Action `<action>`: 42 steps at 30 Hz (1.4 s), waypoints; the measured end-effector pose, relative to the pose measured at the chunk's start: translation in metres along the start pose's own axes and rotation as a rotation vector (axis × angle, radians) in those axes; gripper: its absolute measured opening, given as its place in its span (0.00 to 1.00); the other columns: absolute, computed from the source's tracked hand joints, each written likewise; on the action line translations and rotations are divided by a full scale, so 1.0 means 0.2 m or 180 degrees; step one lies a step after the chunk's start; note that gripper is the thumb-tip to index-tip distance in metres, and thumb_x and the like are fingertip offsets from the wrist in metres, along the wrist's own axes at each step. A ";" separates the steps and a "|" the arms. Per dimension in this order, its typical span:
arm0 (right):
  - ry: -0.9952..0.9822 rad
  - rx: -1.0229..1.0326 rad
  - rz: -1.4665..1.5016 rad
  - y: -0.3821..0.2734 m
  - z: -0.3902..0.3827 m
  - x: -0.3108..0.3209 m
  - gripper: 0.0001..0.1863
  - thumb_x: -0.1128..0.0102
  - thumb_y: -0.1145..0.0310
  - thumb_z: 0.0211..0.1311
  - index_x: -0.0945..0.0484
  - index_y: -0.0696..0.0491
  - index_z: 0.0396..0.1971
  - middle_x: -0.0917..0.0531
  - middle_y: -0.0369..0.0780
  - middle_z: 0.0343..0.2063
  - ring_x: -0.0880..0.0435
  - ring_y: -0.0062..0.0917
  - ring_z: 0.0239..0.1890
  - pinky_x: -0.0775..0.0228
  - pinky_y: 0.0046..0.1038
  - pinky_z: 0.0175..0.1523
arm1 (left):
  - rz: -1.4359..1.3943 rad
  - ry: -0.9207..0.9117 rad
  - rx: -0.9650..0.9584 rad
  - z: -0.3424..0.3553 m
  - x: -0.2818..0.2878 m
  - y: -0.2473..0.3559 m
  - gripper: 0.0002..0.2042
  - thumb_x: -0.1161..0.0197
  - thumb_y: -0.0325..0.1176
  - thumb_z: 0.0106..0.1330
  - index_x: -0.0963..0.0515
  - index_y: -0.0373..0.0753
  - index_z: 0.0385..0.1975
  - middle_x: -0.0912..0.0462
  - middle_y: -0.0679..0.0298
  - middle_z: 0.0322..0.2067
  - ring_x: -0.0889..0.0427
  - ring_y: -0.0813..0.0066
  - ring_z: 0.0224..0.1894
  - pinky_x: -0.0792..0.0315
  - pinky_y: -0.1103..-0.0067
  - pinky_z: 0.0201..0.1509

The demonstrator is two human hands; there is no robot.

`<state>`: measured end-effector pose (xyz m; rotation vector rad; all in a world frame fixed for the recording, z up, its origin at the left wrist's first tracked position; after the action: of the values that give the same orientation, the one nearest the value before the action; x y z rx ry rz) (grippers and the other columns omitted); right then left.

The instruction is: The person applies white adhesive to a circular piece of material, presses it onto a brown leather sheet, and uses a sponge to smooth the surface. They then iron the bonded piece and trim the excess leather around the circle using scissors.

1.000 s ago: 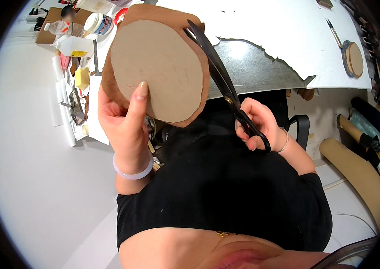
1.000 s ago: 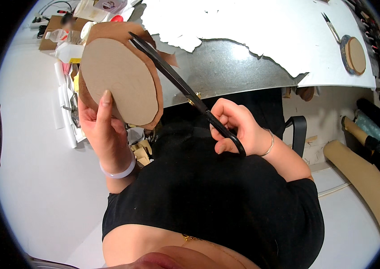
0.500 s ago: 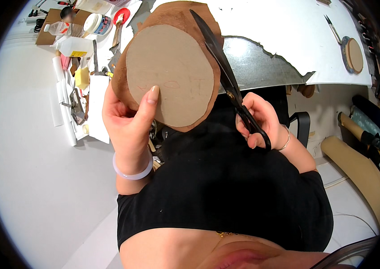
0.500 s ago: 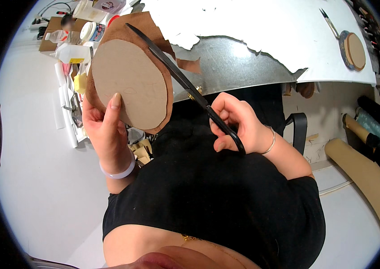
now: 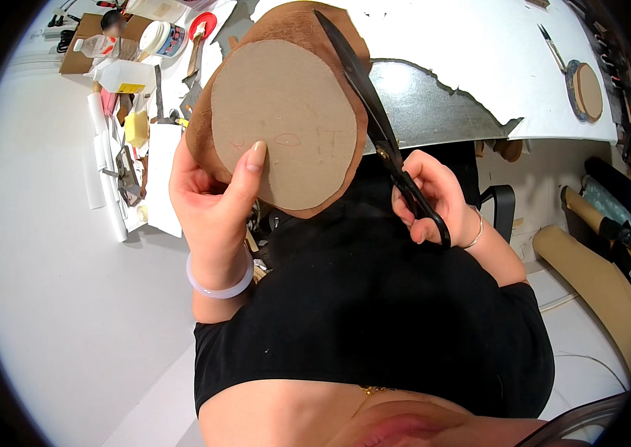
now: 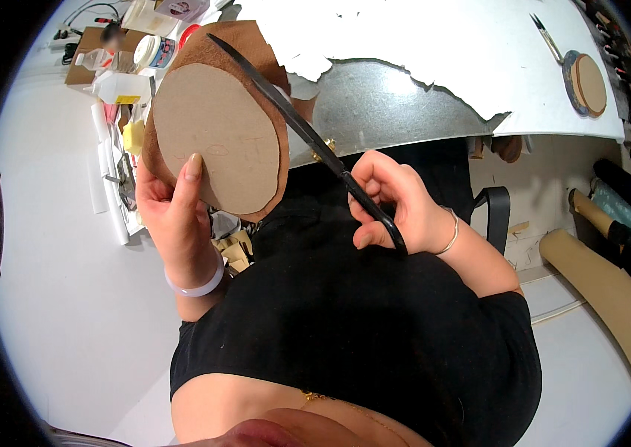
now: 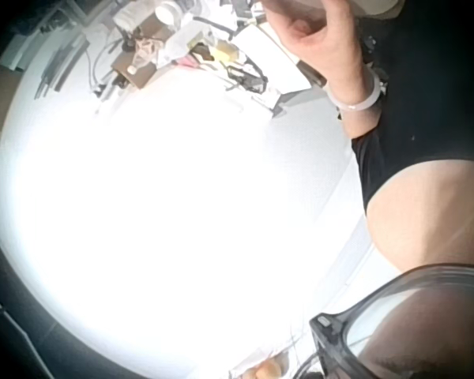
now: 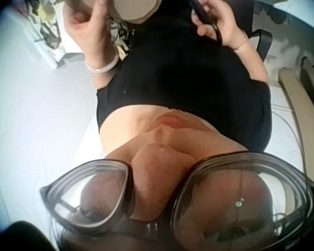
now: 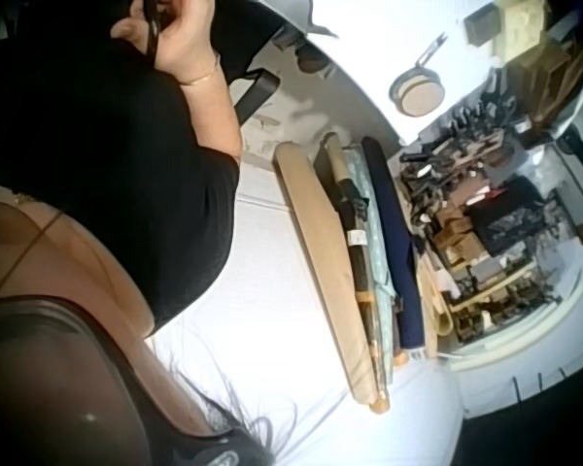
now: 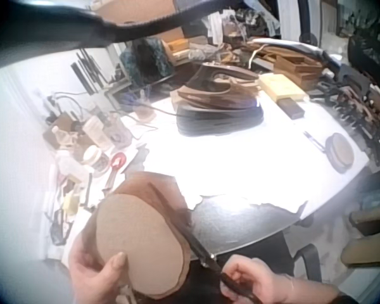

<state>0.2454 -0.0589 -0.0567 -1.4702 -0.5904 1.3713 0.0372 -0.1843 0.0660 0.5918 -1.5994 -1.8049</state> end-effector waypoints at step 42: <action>0.0105 -0.0005 -0.0448 0.00 -0.01 0.01 0.29 0.15 0.62 0.51 0.32 0.54 0.37 0.25 0.31 0.21 0.32 0.08 0.22 0.42 0.14 0.27 | 0.0556 -0.0390 -0.0135 0.05 0.11 0.04 0.32 0.30 0.24 0.63 0.32 0.25 0.67 0.20 0.52 0.61 0.22 0.66 0.64 0.31 0.70 0.70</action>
<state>0.2474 -0.0579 -0.0588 -1.4223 -0.6612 1.2356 0.0159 -0.1926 0.0764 0.3168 -1.6348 -1.7683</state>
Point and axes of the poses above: each hand's wrist, its own z-axis towards the middle knuckle, its own x-axis out of the back of the hand, y = z × x, the point moved 5 cm from there along z, towards the middle knuckle
